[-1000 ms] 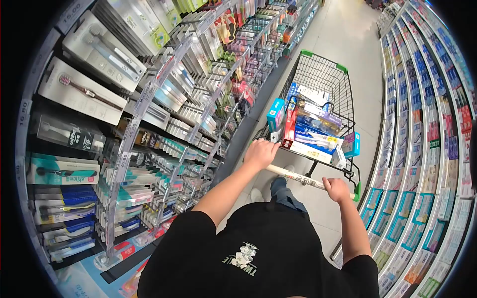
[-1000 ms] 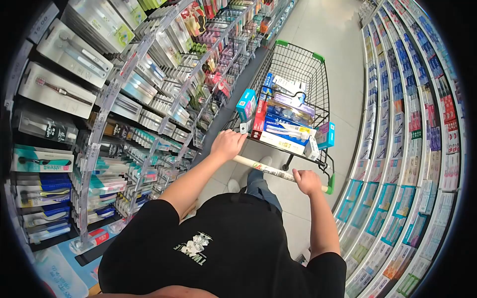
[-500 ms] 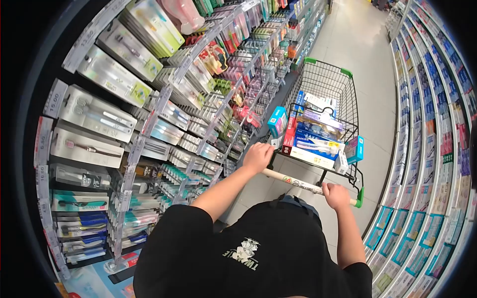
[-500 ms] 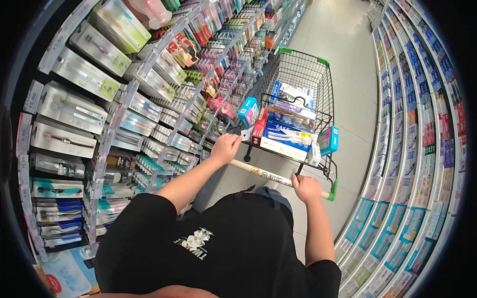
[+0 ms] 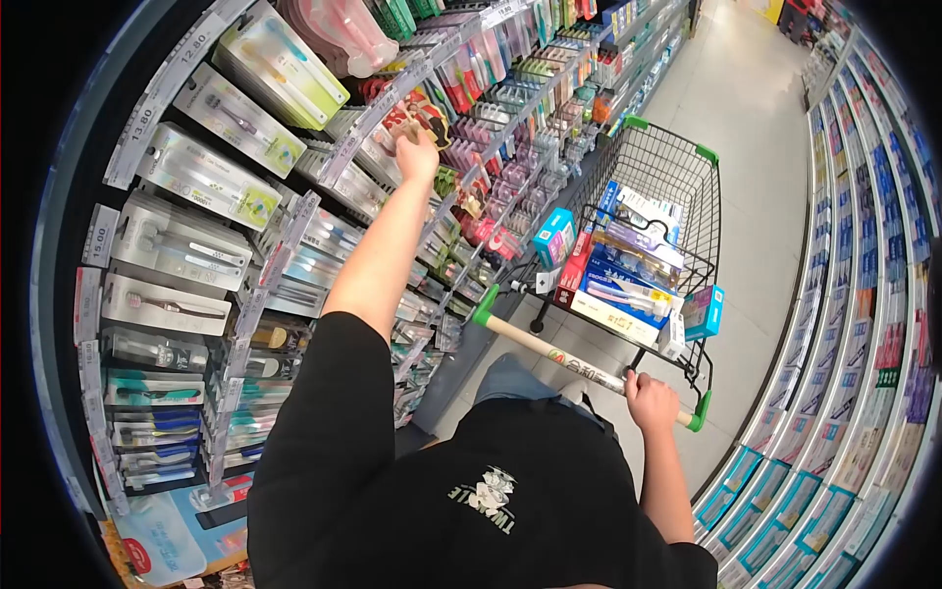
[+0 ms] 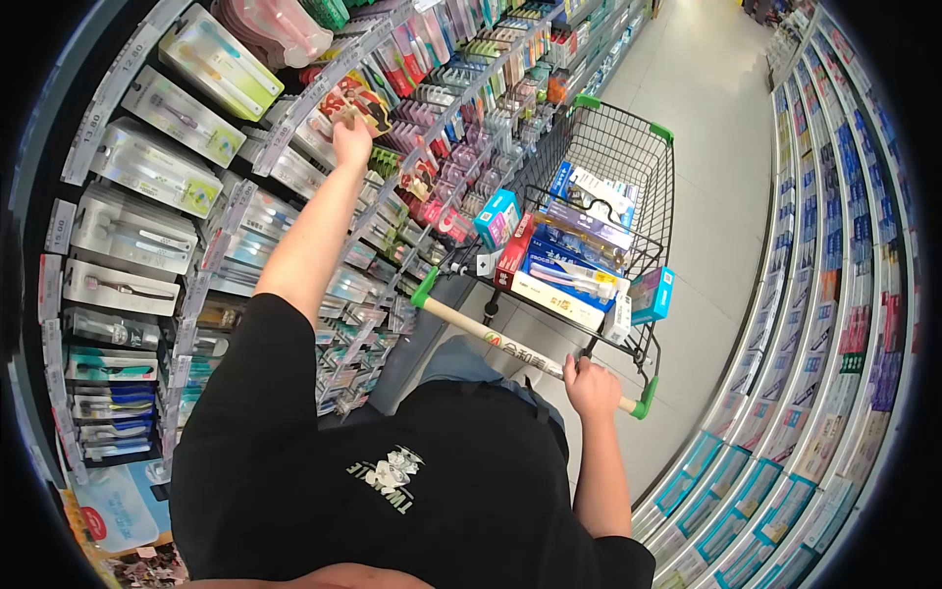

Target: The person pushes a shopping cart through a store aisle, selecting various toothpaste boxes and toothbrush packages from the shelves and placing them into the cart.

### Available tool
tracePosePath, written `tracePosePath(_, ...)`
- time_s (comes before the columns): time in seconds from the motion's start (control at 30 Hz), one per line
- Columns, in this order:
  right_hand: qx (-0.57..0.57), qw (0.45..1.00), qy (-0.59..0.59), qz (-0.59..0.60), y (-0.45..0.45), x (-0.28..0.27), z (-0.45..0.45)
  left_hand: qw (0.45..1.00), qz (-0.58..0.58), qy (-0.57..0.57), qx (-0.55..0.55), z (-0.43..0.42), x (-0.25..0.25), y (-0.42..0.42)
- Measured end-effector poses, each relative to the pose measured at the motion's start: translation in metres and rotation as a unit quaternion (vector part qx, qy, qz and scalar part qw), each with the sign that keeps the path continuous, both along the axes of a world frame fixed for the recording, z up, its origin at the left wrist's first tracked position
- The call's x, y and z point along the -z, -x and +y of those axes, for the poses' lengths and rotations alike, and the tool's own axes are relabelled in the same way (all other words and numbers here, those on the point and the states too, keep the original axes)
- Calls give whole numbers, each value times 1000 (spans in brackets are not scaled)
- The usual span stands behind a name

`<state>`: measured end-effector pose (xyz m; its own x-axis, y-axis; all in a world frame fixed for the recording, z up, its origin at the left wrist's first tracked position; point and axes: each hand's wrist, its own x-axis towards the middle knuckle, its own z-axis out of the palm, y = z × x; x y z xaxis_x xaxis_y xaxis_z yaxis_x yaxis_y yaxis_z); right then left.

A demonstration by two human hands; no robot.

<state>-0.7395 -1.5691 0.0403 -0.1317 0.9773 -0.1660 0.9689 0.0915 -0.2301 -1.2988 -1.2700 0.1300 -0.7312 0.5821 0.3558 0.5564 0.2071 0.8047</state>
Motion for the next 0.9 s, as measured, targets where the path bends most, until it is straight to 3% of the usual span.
tracePosePath(0.13, 7, 1000, 0, 4, -1, 4, 10, 997, -16, -69, -26, 1, -27, -21)
tracePosePath(0.27, 8, 1000, 0, 1, -2, -1, 17, 993, 21, -102, -55, 18, 1, -1)
tracePosePath(0.37, 2, 1000, -6, 0, -2, 4, 18, 992, -27, -126, -2, 21, 12, 4)
tracePosePath(0.4, 1, 1000, -9, 2, -3, 6, 18, 999, 1, -37, -25, 5, -7, -12)
tracePosePath(0.5, 6, 1000, -8, 3, -4, 6, 22, 998, -17, -48, 23, -11, -23, -27)
tracePosePath(0.63, 21, 1000, 13, -7, -3, 4, 25, 963, -111, -171, 176, -33, -34, -67)
tracePosePath(0.7, 22, 1000, 10, 5, -4, 2, 27, 952, -154, -109, 239, -42, -25, -72)
tracePosePath(0.77, 12, 1000, -1, 12, -7, 3, 28, 904, -306, -91, 285, -67, -37, -126)
tracePosePath(0.9, 30, 1000, 4, 7, -8, -3, 36, 832, -439, 79, 331, -107, 40, -183)
